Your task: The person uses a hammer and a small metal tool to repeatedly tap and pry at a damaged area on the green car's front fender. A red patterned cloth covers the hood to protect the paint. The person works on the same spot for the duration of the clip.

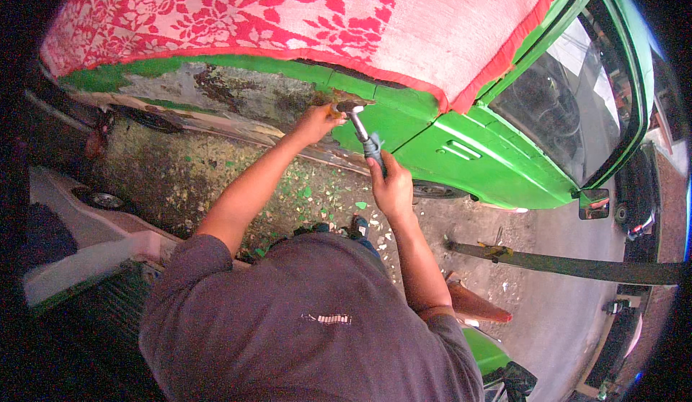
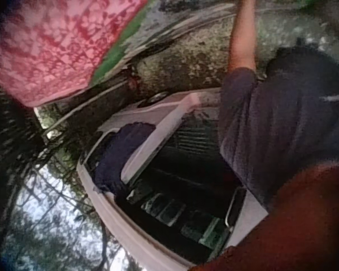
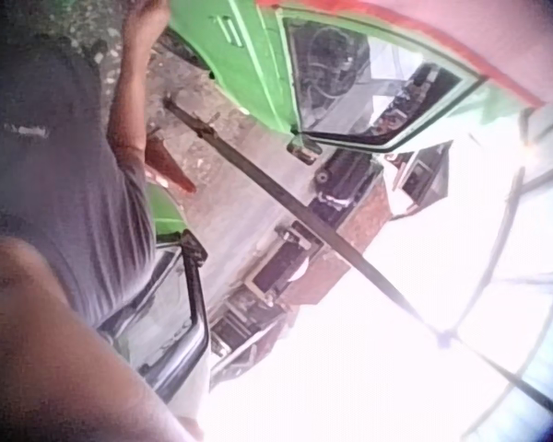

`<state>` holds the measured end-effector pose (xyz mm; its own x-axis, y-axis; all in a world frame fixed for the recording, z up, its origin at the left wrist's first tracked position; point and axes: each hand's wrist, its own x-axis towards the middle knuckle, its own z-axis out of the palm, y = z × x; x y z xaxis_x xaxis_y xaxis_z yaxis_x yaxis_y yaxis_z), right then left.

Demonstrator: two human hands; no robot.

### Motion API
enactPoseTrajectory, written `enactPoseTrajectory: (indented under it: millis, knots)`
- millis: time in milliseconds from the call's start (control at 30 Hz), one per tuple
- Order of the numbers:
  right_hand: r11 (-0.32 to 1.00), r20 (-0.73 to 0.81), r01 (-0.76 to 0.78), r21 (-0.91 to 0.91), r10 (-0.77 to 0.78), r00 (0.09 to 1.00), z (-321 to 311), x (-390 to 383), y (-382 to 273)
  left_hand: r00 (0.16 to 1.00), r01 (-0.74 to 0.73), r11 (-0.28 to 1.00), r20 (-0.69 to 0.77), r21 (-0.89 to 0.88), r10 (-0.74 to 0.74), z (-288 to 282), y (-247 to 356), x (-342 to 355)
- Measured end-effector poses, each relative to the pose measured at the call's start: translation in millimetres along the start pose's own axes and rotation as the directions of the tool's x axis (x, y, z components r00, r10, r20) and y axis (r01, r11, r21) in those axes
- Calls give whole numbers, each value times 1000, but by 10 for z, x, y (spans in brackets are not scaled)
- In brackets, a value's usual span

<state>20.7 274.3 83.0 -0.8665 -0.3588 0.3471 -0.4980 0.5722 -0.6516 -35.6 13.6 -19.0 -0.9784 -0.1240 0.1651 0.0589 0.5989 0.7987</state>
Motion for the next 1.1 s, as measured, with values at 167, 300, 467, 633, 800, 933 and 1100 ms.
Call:
enactPoseTrajectory:
  millis: [167,300,467,633,800,933,1100]
  knots:
    - [939,45,-205,276,200,979,-80,-108,-52,999,52,996,6,-67,-52,-17,-128,30]
    - [950,-22,-46,310,56,998,-140,-49,-142,995,99,995,27,28,-100,-53,17,-7]
    - [997,69,-75,2,75,995,24,104,-234,999,45,998,10,36,-45,-38,79,-72]
    - [947,40,-236,218,233,972,2,18,-163,1000,-19,1000,-22,20,19,10,-78,-25]
    - [952,13,-164,258,166,986,-42,18,-305,1000,-14,1000,12,4,14,-12,-61,-14]
    - [986,67,-155,55,151,986,107,33,-300,999,48,998,20,30,-49,-24,85,-64]
    - [950,45,-285,124,282,958,-83,-67,-279,999,30,999,-28,-17,-30,16,-44,-41]
